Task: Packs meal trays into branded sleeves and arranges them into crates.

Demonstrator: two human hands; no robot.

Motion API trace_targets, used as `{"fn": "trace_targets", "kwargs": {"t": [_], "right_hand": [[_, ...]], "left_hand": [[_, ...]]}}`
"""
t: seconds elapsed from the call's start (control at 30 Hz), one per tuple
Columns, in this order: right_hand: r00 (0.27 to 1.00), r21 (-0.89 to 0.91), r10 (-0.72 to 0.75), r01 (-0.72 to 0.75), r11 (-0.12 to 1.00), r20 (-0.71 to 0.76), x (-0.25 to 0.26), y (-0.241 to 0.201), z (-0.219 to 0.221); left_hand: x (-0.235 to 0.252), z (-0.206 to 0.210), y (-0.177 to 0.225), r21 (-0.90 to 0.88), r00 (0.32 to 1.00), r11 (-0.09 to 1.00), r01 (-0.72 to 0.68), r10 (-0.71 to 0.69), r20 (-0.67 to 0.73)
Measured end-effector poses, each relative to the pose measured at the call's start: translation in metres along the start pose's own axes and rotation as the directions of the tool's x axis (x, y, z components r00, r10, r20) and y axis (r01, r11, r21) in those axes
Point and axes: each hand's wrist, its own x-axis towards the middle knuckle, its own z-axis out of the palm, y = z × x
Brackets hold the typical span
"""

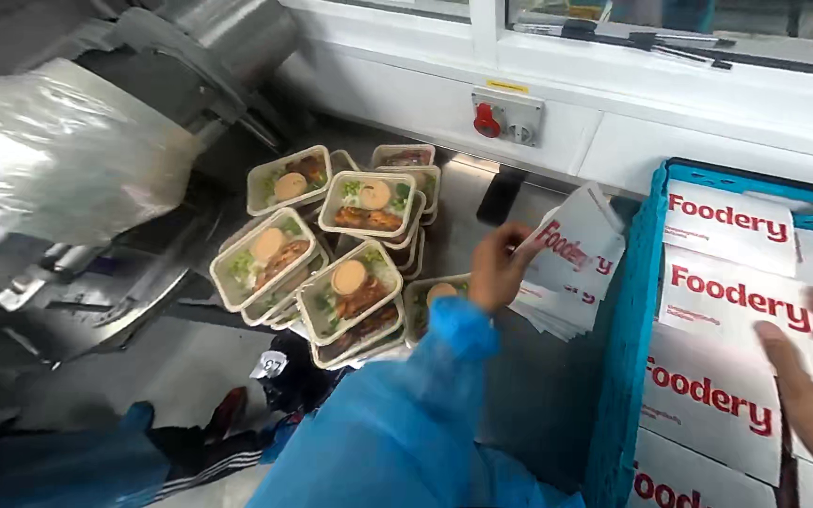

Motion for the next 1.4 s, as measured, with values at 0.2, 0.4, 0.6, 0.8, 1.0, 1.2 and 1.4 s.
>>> {"fn": "trace_targets", "kwargs": {"t": [0.2,0.4,0.6,0.8,1.0,1.2,1.4], "right_hand": [[0.965,0.268,0.004,-0.077,0.960,0.264,0.002,-0.119,0.107],[0.957,0.142,-0.100,0.063,0.988,0.272,-0.034,-0.179,0.177],[0.900,0.258,-0.329,0.258,0.931,0.285,-0.082,-0.244,0.170],[0.602,0.294,-0.087,-0.255,0.921,0.794,-0.131,-0.273,0.173],[0.570,0.408,0.059,-0.654,0.637,0.820,-0.213,-0.243,0.214],[0.724,0.412,0.010,-0.404,0.817,0.690,-0.197,-0.235,0.164],[0.920,0.225,0.200,-0.285,0.932,0.337,-0.218,-0.173,0.132]], "left_hand": [[-0.153,-0.082,-0.004,0.047,0.979,0.999,-0.008,0.017,-0.203],[-0.237,-0.145,-0.032,-0.463,0.981,0.875,0.145,-0.188,-0.049],[-0.290,-0.190,-0.074,-0.411,0.995,0.906,0.098,-0.085,0.049],[-0.330,-0.240,-0.087,-0.105,0.983,0.990,0.095,-0.076,0.167],[-0.316,-0.244,-0.064,0.703,0.866,0.556,-0.443,0.469,0.176],[-0.268,-0.209,-0.024,0.549,0.750,0.521,-0.654,0.350,0.562],[-0.257,-0.135,-0.035,0.265,0.700,0.744,-0.613,0.356,0.619]]}}
